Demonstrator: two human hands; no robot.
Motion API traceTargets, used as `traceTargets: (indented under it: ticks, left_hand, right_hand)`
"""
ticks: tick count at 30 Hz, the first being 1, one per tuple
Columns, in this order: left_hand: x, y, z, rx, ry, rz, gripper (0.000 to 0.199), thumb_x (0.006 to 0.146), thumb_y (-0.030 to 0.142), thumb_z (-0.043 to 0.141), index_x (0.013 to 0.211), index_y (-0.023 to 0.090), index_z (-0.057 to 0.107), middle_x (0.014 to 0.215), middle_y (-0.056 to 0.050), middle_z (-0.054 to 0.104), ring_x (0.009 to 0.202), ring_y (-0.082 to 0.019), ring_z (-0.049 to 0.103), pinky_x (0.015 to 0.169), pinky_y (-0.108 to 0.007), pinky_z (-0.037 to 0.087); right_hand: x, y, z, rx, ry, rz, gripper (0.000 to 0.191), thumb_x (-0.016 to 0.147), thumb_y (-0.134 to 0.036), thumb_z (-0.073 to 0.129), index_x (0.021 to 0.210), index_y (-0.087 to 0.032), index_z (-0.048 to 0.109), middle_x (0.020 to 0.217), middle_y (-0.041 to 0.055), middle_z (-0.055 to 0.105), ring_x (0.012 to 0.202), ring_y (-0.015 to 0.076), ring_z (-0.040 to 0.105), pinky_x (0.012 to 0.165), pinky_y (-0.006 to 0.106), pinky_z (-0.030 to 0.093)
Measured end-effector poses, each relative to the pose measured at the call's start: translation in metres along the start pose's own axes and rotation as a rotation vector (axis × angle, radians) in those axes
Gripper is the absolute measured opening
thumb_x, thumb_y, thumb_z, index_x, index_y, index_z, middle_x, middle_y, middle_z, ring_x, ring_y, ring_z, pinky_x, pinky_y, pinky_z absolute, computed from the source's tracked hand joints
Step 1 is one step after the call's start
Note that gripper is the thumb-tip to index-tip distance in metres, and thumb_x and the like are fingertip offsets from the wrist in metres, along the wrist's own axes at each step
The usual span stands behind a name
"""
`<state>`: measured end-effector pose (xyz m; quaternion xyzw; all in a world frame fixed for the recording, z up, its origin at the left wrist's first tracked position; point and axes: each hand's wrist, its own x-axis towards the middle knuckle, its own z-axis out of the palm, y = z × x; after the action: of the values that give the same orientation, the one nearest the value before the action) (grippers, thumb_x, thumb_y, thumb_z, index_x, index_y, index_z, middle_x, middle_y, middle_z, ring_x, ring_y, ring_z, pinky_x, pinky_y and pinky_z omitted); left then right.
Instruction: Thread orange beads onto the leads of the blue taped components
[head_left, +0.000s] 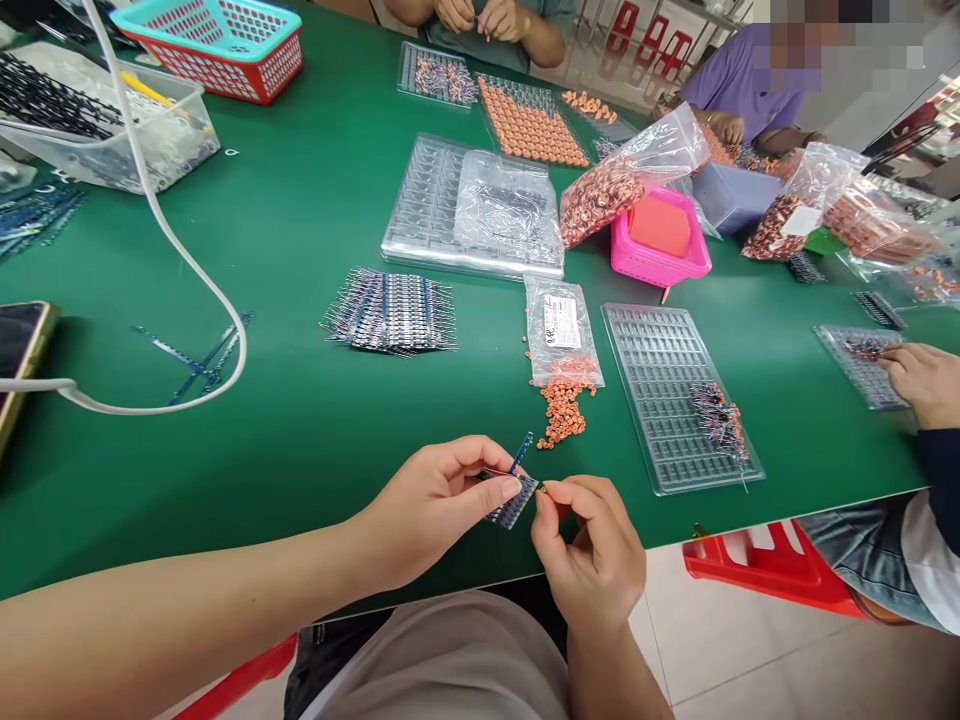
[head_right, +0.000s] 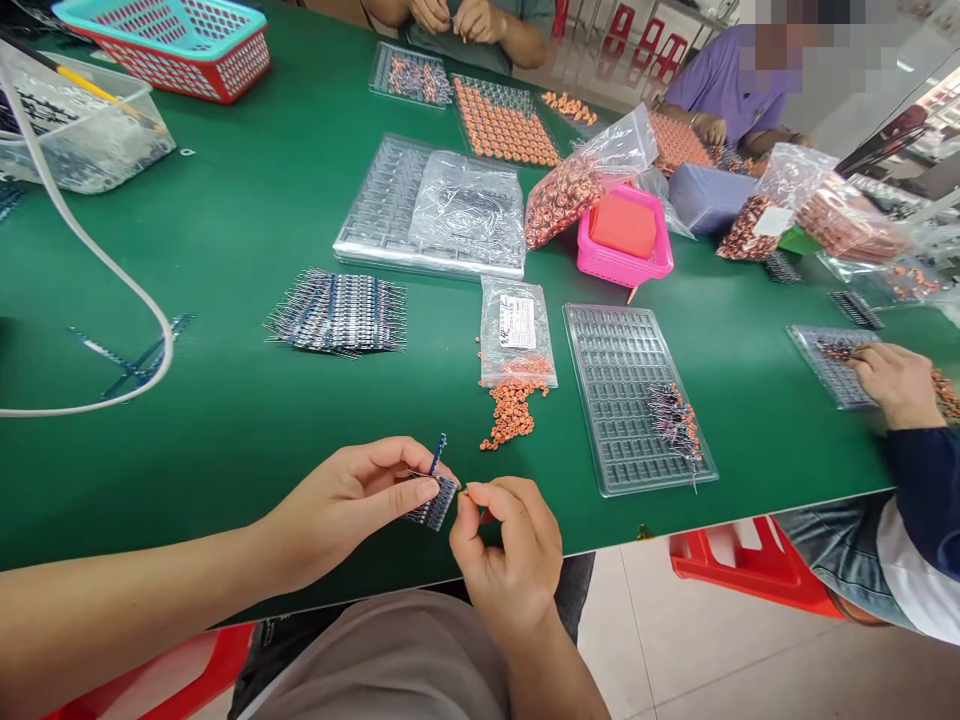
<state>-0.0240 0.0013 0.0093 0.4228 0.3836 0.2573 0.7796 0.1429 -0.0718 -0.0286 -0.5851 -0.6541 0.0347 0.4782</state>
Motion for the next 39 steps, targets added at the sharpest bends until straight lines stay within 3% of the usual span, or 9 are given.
traceTargets:
  ticks: [8, 18, 24, 39]
  left_hand:
    - [0.003, -0.003, 0.001, -0.049, -0.001, -0.012, 0.024, 0.079, 0.034, 0.077, 0.083, 0.014, 0.064, 0.08, -0.001, 0.065, 0.077, -0.014, 0.056, 0.075, -0.028, 0.047]
    - [0.001, -0.004, 0.002, 0.004, -0.02, 0.01, 0.022, 0.081, 0.034, 0.073, 0.084, 0.014, 0.064, 0.078, 0.0, 0.062, 0.075, -0.014, 0.054, 0.074, -0.029, 0.045]
    - [0.001, -0.006, 0.002, 0.098, -0.027, 0.026, 0.022, 0.084, 0.035, 0.068, 0.086, 0.014, 0.065, 0.079, -0.001, 0.062, 0.075, -0.015, 0.054, 0.073, -0.03, 0.046]
    - [0.002, -0.007, 0.002, 0.1, -0.033, 0.031, 0.02, 0.084, 0.034, 0.067, 0.087, 0.014, 0.067, 0.079, -0.002, 0.064, 0.074, -0.015, 0.055, 0.073, -0.031, 0.046]
  right_hand:
    - [-0.004, 0.003, -0.002, 0.064, -0.029, 0.041, 0.021, 0.087, -0.004, 0.064, 0.1, -0.021, 0.065, 0.084, 0.0015, 0.066, 0.071, 0.0125, 0.065, 0.059, 0.022, 0.053]
    - [-0.001, 0.011, -0.007, 0.357, -0.066, 0.291, 0.013, 0.09, -0.012, 0.066, 0.091, -0.024, 0.066, 0.082, -0.0009, 0.062, 0.071, 0.0115, 0.059, 0.056, 0.02, 0.047]
    - [-0.001, 0.012, -0.008, 0.409, -0.132, 0.302, 0.015, 0.09, -0.012, 0.066, 0.094, -0.026, 0.068, 0.082, -0.0011, 0.062, 0.069, 0.0116, 0.057, 0.056, 0.021, 0.045]
    - [-0.002, 0.012, -0.009, 0.402, -0.155, 0.294, 0.014, 0.09, -0.012, 0.068, 0.095, -0.025, 0.07, 0.082, -0.0003, 0.063, 0.07, 0.0123, 0.057, 0.056, 0.023, 0.045]
